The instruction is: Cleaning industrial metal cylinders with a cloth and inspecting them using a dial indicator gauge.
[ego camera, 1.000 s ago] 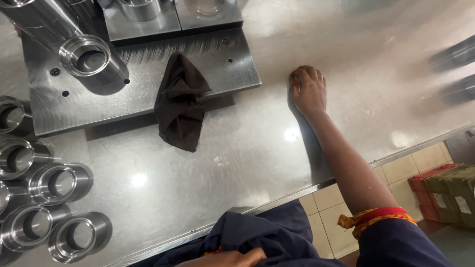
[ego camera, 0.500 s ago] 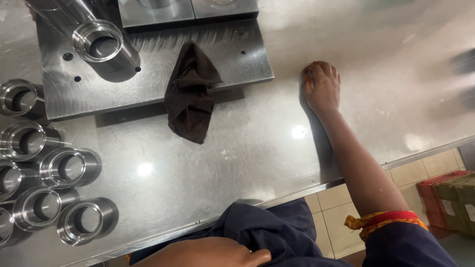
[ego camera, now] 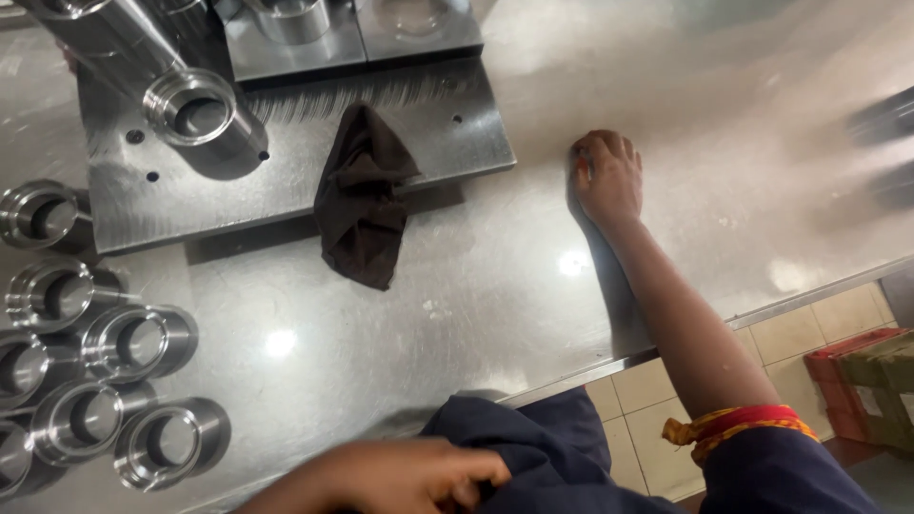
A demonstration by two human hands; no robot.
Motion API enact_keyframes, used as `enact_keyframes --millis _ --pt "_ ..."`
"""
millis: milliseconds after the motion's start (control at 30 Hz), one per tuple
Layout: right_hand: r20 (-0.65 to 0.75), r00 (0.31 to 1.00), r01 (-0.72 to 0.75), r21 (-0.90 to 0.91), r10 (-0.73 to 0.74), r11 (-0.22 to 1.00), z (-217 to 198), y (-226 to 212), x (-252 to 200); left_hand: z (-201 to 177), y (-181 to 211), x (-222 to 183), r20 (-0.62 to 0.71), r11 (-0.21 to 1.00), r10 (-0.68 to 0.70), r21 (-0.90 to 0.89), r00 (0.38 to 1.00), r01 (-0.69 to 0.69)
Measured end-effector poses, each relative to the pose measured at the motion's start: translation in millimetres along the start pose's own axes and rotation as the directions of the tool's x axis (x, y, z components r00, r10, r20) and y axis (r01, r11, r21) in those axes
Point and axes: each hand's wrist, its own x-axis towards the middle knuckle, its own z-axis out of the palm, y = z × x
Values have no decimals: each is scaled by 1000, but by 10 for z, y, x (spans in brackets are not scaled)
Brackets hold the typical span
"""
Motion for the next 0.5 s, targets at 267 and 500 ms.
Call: enact_keyframes --millis 267,500 --pt "-6 999 45 -51 -45 998 118 156 6 -278 -285 6 -575 933 -223 -359 787 2" --pt "-12 1000 17 -29 -17 999 178 176 5 -140 -714 410 -819 915 7 -225 573 -334"
